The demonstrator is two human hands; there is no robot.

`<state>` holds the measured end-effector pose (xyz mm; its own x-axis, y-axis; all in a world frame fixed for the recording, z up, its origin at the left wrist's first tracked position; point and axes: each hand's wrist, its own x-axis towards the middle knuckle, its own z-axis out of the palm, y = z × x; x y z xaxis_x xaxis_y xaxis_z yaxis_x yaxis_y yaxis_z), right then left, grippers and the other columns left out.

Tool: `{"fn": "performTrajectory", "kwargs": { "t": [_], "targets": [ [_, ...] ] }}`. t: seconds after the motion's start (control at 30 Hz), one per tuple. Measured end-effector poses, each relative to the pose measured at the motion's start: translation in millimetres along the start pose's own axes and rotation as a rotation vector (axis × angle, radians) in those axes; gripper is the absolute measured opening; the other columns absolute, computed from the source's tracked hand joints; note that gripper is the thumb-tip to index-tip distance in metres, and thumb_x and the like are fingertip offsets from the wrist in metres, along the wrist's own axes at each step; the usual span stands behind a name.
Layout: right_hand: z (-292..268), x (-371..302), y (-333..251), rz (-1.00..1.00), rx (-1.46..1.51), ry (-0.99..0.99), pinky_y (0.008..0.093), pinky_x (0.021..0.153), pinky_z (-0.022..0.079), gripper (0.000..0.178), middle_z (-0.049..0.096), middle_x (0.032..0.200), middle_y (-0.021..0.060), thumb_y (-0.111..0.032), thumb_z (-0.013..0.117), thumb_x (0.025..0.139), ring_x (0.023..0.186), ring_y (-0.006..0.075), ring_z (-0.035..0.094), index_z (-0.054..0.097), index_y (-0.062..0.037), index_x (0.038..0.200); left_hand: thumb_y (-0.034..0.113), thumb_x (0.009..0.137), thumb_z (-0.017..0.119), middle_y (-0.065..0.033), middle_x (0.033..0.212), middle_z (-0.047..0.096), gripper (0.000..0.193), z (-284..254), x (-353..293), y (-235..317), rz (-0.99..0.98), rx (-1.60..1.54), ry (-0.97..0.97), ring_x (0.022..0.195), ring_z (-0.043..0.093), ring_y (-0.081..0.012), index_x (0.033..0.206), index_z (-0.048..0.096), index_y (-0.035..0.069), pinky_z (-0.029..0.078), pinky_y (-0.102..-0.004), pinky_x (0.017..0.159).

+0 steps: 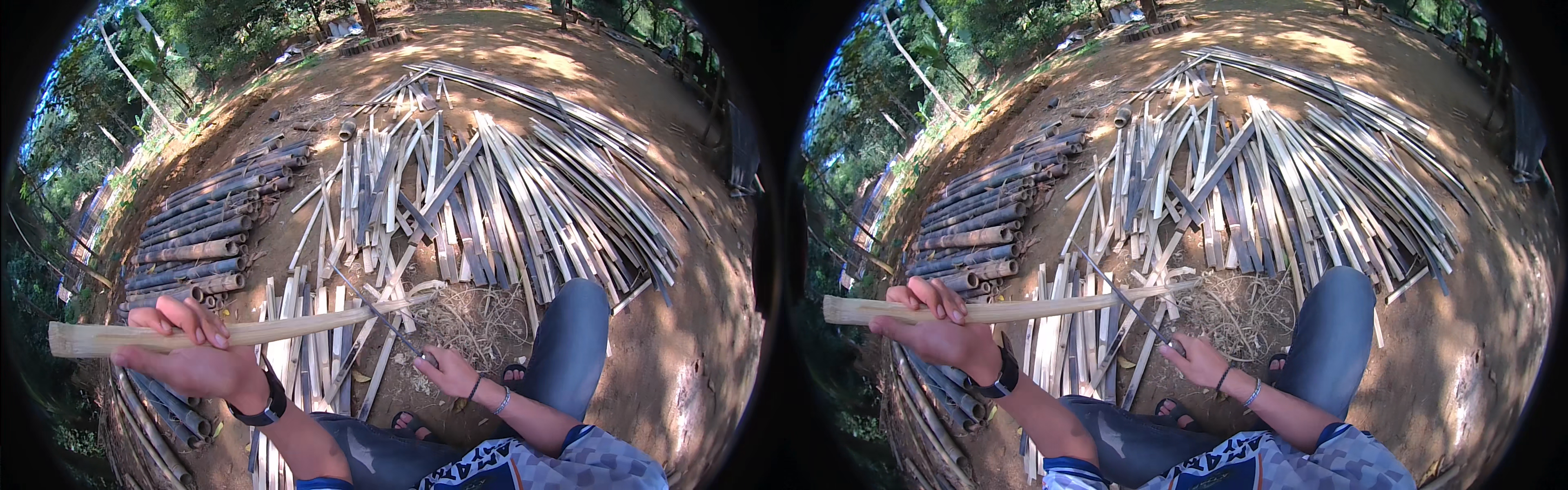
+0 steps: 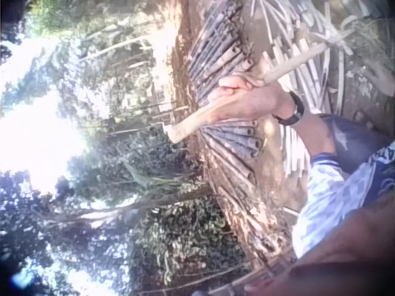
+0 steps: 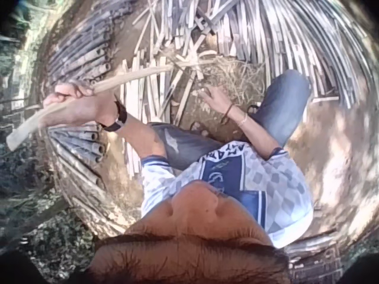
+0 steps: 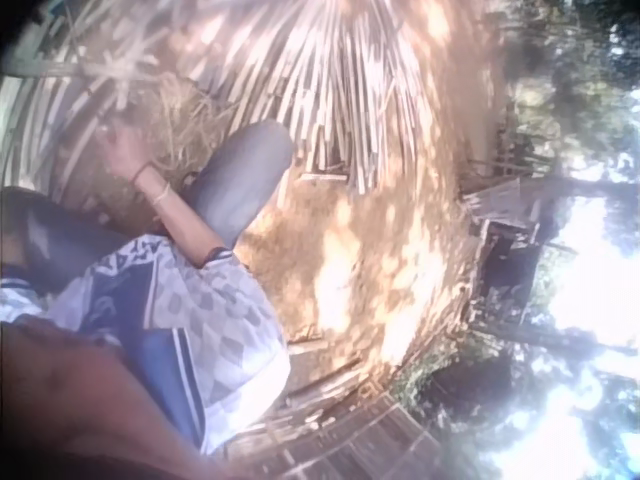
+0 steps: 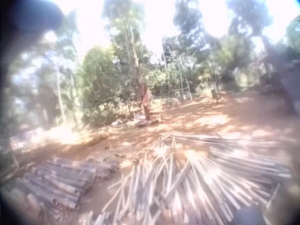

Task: The person shaves a thin strip of bamboo by hand using a knife while sitting in an outdoor workshop.

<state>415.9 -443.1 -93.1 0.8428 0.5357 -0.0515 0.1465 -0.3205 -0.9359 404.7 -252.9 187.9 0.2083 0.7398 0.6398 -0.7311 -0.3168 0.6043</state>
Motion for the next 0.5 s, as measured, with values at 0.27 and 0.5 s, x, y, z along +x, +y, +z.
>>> {"fn": "performTrajectory", "kwargs": {
  "t": [0.27, 0.5],
  "targets": [
    [33.8, -26.9, 38.2, 0.157, 0.111, 0.041, 0.0426, 0.056, 0.044, 0.046, 0.054, 0.058, 0.0184, -0.043, 0.053, 0.093, 0.056, 0.0374, 0.057, 0.057, 0.0018, 0.082, 0.059, 0.098, 0.018, 0.0001, 0.05, 0.027, 0.053, -16.2, 7.3, 2.6, 0.004, 0.103, 0.033, 0.037, 0.023, -0.0085, 0.076, 0.032, 0.013, 0.023, -0.0195, 0.032],
    [15.2, -21.4, -13.0, -0.059, 0.13, 0.016, 0.0441, 0.056, 0.045, 0.048, 0.055, 0.057, 0.019, -0.043, 0.051, 0.094, 0.055, 0.037, 0.058, 0.057, 0.0025, 0.08, 0.058, 0.098, 0.015, -0.0006, 0.051, 0.027, 0.053, -7.2, 5.4, 2.6, 0.032, 0.121, -0.016, 0.038, 0.023, -0.0088, 0.076, 0.031, 0.013, 0.023, -0.0186, 0.033]
  ]
}}
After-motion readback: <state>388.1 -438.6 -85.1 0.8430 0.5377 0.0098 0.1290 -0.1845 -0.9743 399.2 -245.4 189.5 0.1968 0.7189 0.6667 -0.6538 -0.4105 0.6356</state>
